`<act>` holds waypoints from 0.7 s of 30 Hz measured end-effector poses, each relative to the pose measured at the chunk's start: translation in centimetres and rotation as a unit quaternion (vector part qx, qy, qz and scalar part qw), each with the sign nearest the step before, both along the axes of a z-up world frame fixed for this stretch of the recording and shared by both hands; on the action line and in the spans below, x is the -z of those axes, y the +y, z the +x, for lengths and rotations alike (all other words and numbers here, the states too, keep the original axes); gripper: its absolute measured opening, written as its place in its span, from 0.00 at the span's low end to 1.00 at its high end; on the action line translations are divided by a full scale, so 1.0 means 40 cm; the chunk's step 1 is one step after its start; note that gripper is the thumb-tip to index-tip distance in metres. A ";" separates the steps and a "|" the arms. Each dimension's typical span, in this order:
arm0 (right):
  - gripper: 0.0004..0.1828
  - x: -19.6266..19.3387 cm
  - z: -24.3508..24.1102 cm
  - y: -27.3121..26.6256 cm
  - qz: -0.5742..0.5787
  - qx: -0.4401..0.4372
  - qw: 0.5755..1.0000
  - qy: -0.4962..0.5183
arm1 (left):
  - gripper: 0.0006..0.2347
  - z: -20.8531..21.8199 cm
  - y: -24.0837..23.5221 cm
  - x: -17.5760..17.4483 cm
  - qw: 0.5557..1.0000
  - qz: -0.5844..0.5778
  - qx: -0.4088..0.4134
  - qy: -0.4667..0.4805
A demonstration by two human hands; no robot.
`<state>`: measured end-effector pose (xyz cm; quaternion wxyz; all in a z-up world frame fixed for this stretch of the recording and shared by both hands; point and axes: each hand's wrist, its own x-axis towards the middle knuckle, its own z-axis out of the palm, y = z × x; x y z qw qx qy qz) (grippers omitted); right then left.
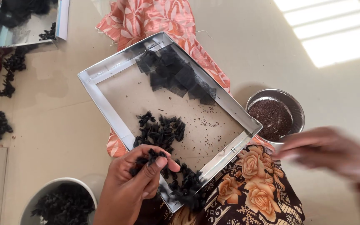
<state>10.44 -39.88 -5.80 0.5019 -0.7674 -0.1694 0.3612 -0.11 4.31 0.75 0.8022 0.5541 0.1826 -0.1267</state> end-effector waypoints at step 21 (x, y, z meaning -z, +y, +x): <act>0.34 -0.128 -0.089 0.431 0.090 -0.119 0.986 0.067 | 0.06 -0.026 -0.135 0.129 0.998 -0.047 0.049 -0.019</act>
